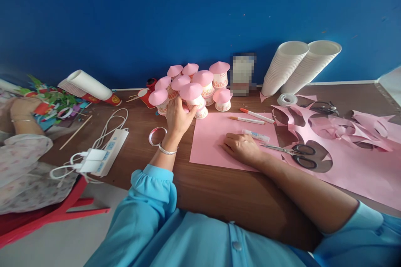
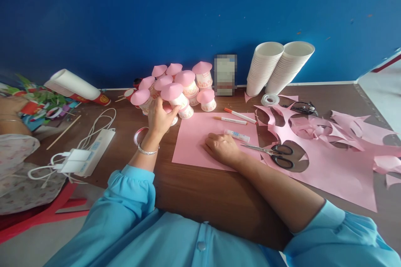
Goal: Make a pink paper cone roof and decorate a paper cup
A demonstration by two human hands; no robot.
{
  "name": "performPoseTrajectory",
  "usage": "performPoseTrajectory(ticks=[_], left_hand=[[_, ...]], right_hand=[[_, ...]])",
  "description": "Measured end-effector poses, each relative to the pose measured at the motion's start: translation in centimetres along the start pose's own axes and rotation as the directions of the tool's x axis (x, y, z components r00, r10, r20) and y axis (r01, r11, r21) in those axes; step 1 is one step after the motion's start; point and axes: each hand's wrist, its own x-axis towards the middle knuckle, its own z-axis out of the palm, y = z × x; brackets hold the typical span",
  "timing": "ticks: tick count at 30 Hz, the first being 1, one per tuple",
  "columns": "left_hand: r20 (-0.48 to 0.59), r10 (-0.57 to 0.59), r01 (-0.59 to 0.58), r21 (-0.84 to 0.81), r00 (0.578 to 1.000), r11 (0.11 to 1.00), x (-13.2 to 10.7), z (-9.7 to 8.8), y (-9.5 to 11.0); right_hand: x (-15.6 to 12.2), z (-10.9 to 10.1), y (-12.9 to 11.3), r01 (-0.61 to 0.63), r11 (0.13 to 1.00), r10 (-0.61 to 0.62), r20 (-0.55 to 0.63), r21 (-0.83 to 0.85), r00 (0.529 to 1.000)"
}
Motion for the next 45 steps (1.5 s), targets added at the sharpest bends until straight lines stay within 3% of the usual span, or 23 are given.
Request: performPoseTrajectory(ticks=[21,27,34,38,45], left_hand=[[0.024,0.047,-0.047,0.006,0.999,0.999,-0.2,-0.5,-0.2],[-0.018,0.117,-0.118,-0.066,0.993,0.991,-1.8,-2.9,0.3],[-0.183,0.152,-0.17,-0.087,0.971,0.982,-5.7,-6.0,-0.2],[-0.194,0.17,-0.204,-0.173,0.966,0.963,-7.1,-5.9,-0.2],[-0.111,0.226,-0.249,-0.309,0.968,0.918,-8.6,-5.1,0.6]], right_hand=[[0.0,0.2,0.1,0.004,1.0,-0.002,-0.072,0.027,0.997],[0.0,0.1,0.0,0.0,0.998,0.007,-0.111,0.064,0.994],[0.1,-0.3,0.1,-0.053,0.988,0.078,-0.175,0.143,0.981],[2.0,-1.9,-0.1,-0.174,0.964,0.22,-0.23,0.202,0.948],[9.8,-3.2,-2.4,-0.402,0.895,0.438,-0.212,0.194,0.874]])
